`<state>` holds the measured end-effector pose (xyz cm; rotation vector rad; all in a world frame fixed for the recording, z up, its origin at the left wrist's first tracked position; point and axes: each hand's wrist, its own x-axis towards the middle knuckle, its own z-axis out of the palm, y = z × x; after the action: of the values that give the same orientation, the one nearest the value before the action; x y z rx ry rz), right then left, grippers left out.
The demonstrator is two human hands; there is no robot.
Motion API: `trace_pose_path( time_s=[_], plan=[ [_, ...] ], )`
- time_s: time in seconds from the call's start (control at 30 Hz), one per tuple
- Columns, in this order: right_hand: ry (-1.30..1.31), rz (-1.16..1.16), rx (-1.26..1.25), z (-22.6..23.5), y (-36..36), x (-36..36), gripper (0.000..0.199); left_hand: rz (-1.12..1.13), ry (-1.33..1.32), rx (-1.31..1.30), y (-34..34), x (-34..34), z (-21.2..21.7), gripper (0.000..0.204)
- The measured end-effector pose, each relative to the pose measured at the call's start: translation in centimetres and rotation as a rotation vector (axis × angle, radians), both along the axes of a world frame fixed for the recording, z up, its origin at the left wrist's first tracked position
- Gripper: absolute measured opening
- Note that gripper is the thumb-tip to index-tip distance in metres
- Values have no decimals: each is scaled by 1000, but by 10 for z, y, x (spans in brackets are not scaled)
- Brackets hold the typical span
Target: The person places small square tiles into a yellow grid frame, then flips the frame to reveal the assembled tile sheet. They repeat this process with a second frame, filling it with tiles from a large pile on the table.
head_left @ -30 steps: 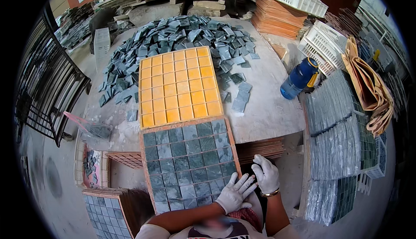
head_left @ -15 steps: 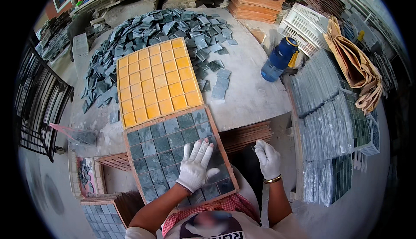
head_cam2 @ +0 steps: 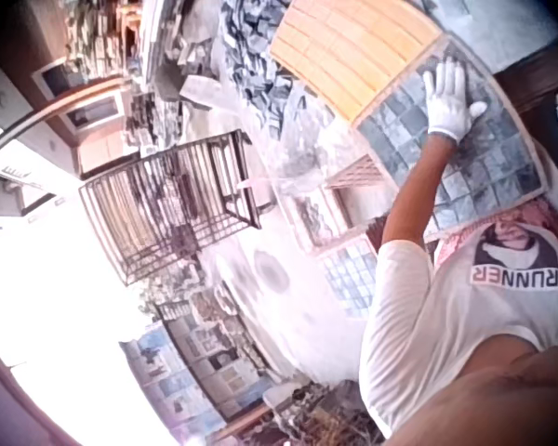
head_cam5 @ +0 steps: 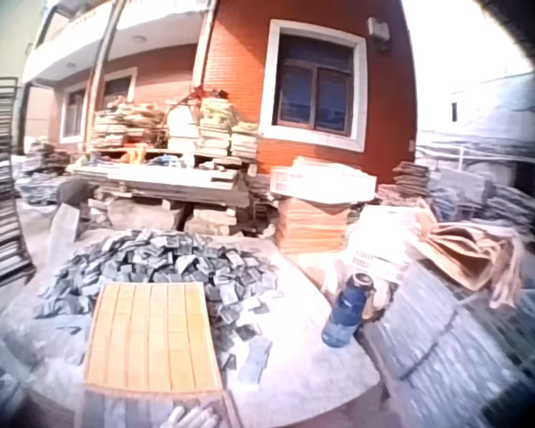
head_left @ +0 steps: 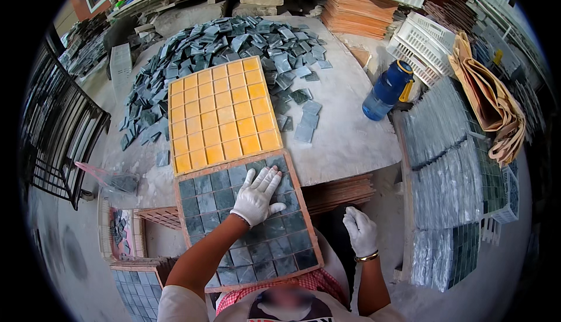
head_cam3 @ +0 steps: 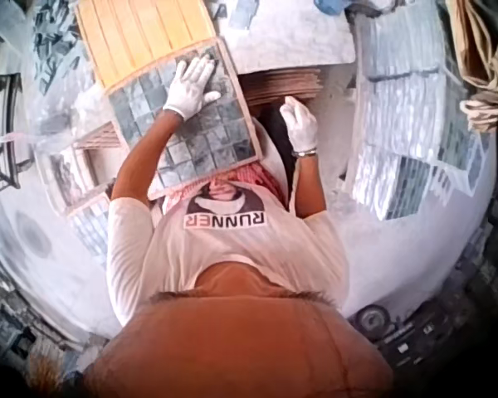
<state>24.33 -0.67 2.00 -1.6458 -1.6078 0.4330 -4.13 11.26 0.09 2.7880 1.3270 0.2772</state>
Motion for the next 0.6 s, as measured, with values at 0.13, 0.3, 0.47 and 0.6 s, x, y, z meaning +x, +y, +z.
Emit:
trace_pose_path(
  time_s=[0.13, 0.3, 0.47, 0.6],
  plan=[
    [25, -11, -38, -12, -8, -2, 27, -10, 23, -85, -52, -38, 13, 83],
    [64, -5, -83, -28, -8, -2, 26, 104, -96, -193, -132, -100, 25, 81],
    [-30, 55, -70, -20, 2, -11, 26, 188, 7, -181, -195, -133, 22, 90],
    [54, 32, -100, -5, 8, -27, 26, 164, -90, -213, -188, -94, 23, 93]
  ],
)
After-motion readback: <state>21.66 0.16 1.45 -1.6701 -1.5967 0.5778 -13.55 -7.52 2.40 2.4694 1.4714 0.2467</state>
